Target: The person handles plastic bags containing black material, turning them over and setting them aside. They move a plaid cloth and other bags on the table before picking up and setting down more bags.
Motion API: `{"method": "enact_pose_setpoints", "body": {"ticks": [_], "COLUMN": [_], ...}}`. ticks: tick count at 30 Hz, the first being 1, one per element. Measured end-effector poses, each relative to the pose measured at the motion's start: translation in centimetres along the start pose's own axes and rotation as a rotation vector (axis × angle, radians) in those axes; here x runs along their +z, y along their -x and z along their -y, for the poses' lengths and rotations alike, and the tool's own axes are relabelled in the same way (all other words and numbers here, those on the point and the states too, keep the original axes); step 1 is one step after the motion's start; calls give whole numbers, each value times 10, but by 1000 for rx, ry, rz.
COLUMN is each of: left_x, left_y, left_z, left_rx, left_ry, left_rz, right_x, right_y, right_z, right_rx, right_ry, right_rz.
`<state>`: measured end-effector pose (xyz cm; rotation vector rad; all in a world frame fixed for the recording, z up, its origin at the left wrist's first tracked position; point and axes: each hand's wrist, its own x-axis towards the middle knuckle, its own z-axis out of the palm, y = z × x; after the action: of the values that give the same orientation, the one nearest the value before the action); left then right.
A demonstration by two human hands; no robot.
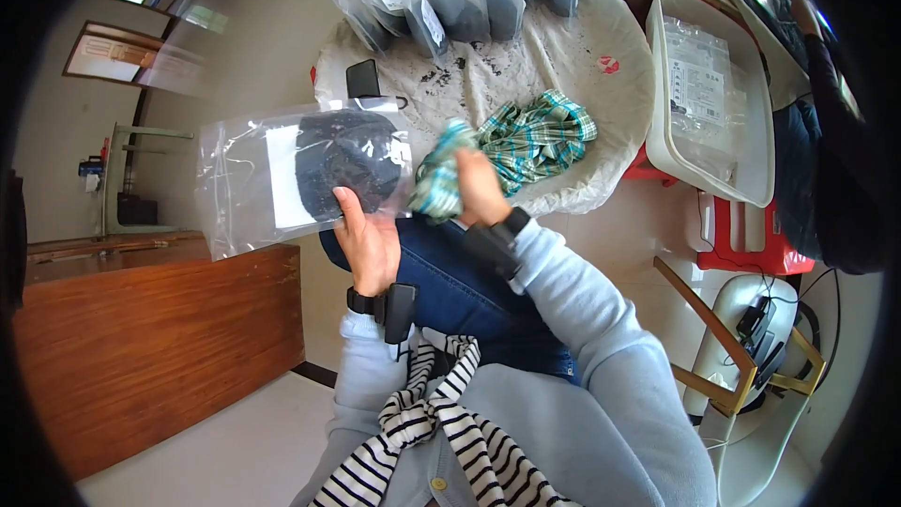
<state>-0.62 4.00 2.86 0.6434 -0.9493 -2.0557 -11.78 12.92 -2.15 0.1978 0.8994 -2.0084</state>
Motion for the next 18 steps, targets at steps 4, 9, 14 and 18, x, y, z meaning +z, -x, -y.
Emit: {"method": "enact_pose_setpoints", "body": {"ticks": [4, 9, 14, 18], "left_x": [-4, -10, -3, 4], "left_y": [-4, -5, 2, 5], "left_z": [-2, 8, 6, 11], "left_rx": [44, 24, -28, 22], "left_ry": [19, -97, -256, -21], "left_rz": [70, -9, -31, 4], "right_x": [3, 23, 7, -4], "right_y": [22, 17, -3, -1], "right_z": [11, -19, -23, -13], "right_rx": [-81, -427, -212, -4], "right_ry": [109, 477, 467, -44], "right_rz": [134, 265, 259, 81]}}
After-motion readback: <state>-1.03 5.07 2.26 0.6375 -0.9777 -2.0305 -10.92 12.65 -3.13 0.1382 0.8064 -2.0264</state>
